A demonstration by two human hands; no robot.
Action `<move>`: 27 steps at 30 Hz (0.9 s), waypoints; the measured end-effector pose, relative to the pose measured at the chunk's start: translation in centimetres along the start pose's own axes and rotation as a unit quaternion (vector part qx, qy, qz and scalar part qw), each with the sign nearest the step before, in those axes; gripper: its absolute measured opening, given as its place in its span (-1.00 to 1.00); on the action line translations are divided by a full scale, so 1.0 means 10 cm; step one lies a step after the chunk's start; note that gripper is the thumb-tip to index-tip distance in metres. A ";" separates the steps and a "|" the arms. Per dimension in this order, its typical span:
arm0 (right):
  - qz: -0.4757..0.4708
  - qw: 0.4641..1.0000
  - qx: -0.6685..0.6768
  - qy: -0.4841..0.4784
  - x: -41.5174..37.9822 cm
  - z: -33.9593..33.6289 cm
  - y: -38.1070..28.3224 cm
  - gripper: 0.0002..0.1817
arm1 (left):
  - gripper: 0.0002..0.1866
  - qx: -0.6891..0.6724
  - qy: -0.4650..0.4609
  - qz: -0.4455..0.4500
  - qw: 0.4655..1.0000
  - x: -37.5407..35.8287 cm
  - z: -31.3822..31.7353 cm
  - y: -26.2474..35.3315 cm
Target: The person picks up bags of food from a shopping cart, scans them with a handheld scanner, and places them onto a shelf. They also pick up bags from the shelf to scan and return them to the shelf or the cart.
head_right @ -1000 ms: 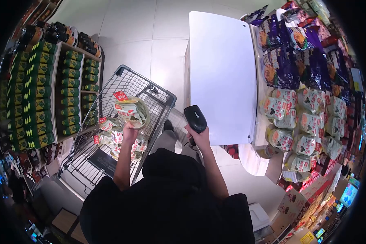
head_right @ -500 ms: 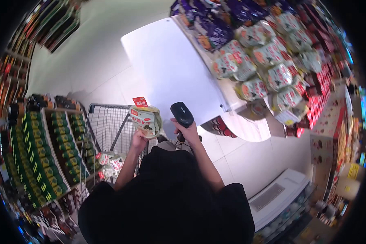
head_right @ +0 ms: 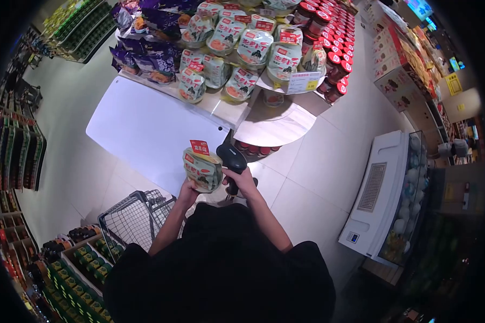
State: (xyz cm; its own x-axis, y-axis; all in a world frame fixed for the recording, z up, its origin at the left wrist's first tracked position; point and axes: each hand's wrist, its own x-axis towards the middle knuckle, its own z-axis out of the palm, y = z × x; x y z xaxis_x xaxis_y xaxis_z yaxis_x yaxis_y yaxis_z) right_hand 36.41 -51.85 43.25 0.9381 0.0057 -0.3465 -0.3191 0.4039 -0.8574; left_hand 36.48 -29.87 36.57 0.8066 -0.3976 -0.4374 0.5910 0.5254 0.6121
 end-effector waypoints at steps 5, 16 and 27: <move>-0.022 0.999 0.026 0.015 0.00 -0.32 -0.21 -0.72 | -0.15 0.036 -0.024 -0.005 0.999 0.18 0.41 -0.04; -0.036 0.997 0.060 0.015 0.32 -0.99 -0.47 -0.71 | -0.15 0.047 0.024 -0.011 0.999 0.62 0.96 -0.26; 0.008 0.990 0.141 -0.023 0.70 -1.86 -1.05 -0.89 | -0.18 -0.063 0.014 0.022 0.998 0.99 0.84 -0.42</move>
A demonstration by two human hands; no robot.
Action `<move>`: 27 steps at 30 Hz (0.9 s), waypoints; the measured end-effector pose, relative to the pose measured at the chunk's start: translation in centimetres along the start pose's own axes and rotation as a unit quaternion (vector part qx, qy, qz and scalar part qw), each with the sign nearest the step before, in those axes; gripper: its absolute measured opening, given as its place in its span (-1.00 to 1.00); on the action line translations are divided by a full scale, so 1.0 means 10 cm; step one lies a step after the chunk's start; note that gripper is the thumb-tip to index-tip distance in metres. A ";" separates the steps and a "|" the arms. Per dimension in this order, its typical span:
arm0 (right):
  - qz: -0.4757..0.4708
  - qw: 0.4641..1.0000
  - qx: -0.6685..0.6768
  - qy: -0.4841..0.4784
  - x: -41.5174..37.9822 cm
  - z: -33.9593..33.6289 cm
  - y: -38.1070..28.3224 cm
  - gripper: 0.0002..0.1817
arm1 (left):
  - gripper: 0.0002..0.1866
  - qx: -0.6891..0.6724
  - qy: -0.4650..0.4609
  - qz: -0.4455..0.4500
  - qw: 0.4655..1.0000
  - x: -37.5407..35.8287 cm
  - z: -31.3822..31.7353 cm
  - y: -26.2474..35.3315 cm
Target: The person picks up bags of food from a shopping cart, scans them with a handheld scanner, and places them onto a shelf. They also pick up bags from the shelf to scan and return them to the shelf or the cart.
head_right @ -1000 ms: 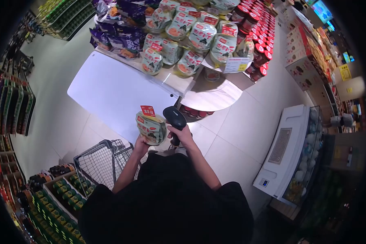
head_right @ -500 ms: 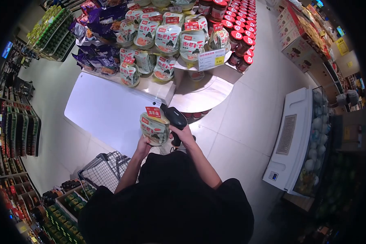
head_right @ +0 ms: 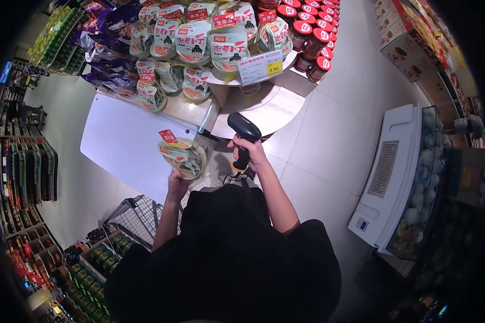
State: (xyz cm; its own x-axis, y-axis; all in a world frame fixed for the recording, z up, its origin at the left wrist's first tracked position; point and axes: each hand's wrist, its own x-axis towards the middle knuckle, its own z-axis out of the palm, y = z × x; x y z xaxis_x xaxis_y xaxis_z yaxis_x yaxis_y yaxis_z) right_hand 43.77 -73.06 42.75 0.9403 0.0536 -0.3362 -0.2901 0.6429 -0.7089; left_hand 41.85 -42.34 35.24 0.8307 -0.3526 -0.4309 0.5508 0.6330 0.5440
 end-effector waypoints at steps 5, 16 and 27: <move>0.012 0.942 0.279 -0.186 0.15 -0.17 0.03 -0.80 | -0.17 0.020 0.042 0.010 0.999 -0.04 -0.05 0.09; 0.023 0.910 0.316 -0.268 0.44 0.19 -0.01 -0.74 | -0.18 -0.010 0.065 -0.004 0.998 0.23 -0.38 0.44; 0.043 0.997 -0.043 -0.036 0.68 0.77 0.06 -0.69 | -0.28 0.056 0.048 0.008 0.997 0.83 -0.37 0.78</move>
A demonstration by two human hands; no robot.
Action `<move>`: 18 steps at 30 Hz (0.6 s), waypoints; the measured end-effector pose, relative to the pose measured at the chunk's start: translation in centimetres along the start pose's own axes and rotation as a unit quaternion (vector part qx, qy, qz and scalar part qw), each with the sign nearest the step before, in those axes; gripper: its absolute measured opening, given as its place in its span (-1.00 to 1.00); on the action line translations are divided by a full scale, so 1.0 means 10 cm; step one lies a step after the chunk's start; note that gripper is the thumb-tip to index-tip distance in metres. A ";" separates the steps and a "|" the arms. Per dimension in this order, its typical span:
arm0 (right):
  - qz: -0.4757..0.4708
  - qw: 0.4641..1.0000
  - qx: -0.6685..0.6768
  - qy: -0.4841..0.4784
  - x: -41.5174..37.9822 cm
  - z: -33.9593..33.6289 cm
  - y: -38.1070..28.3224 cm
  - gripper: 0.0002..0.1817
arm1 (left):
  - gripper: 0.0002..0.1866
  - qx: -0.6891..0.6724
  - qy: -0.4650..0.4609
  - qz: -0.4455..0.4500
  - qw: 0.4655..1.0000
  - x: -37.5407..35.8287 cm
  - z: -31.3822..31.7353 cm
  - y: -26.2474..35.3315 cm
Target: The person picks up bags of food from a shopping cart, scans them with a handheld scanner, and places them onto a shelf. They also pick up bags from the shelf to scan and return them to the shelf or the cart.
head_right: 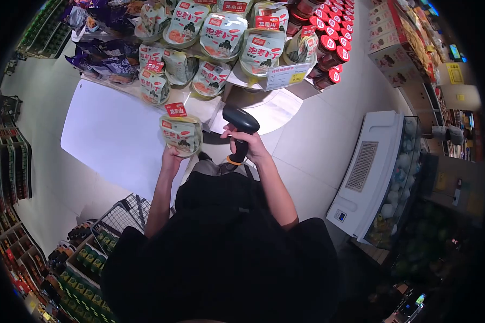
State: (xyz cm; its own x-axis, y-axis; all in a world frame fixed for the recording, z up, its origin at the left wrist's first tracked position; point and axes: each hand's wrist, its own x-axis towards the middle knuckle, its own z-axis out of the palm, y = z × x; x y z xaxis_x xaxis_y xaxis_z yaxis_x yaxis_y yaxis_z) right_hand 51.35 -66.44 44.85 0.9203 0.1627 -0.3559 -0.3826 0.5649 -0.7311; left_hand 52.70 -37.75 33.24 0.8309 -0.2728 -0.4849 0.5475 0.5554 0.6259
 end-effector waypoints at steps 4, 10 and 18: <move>-0.025 0.994 -0.100 0.034 0.22 0.22 0.13 -0.68 | -0.30 0.025 0.010 -0.008 1.000 0.26 0.08 0.00; -0.029 0.988 -0.149 0.040 0.61 0.37 0.15 -0.71 | -0.26 0.070 0.019 0.024 0.997 0.61 0.38 0.17; -0.045 0.986 -0.149 0.051 1.15 0.28 0.21 -0.76 | -0.34 0.113 0.046 0.076 0.990 1.09 0.38 0.30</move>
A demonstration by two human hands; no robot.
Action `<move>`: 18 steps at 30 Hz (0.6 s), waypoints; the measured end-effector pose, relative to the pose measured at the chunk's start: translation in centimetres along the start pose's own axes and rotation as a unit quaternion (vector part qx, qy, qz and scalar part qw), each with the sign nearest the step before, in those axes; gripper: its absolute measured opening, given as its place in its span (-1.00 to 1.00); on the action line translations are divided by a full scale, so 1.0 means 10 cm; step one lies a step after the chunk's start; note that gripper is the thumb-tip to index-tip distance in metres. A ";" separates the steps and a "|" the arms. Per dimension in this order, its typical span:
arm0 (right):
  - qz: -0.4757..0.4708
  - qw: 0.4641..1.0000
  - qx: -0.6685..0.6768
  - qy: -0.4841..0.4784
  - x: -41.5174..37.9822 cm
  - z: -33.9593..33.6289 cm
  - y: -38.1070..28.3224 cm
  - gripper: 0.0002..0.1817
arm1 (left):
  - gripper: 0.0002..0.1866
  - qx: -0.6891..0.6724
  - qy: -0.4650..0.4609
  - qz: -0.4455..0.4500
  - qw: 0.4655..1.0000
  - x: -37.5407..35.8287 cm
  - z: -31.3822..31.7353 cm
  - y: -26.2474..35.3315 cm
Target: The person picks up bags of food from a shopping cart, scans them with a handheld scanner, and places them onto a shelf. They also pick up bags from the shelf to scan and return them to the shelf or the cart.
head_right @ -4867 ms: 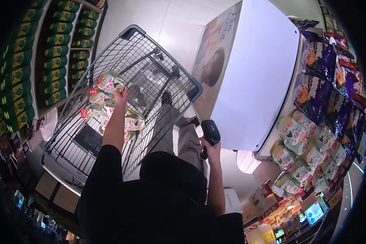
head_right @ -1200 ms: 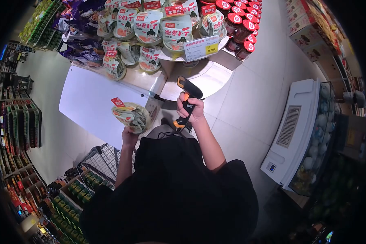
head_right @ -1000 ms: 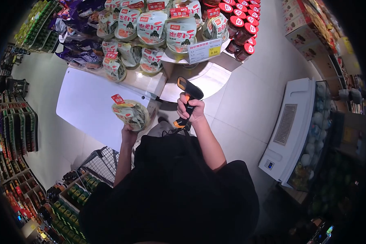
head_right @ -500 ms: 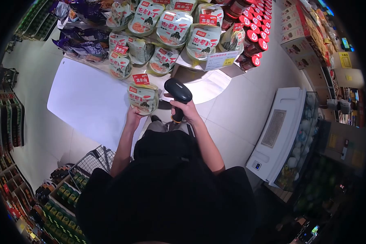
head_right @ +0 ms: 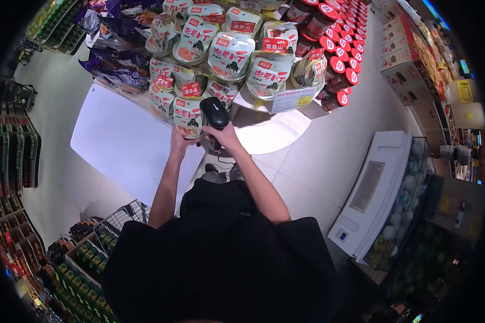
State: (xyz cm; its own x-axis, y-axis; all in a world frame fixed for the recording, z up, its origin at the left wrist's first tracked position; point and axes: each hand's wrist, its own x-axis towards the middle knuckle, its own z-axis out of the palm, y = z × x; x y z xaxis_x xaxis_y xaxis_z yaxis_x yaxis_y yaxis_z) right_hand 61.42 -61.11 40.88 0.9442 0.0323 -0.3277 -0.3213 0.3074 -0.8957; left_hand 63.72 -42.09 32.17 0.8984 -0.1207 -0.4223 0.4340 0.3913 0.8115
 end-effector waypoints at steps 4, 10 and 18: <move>0.008 0.999 0.036 -0.017 0.17 -0.04 0.01 -0.75 | -0.44 0.030 0.015 0.015 0.999 0.10 0.01 0.02; 0.058 0.998 -0.001 -0.015 0.39 -0.11 0.16 -0.73 | -0.45 0.107 0.072 -0.017 0.992 0.23 -0.02 0.13; 0.065 0.997 -0.012 -0.028 0.43 -0.11 0.27 -0.76 | -0.49 0.213 0.023 -0.051 0.975 0.27 -0.24 0.18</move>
State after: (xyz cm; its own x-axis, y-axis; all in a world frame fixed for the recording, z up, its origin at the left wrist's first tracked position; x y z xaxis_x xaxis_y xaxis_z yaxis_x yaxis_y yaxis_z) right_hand 64.50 -61.21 36.76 0.8967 0.1244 -0.4248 -0.4425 0.2737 -0.8540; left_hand 66.77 -39.53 31.55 0.8498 -0.0932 -0.5189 0.5178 -0.0367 0.8547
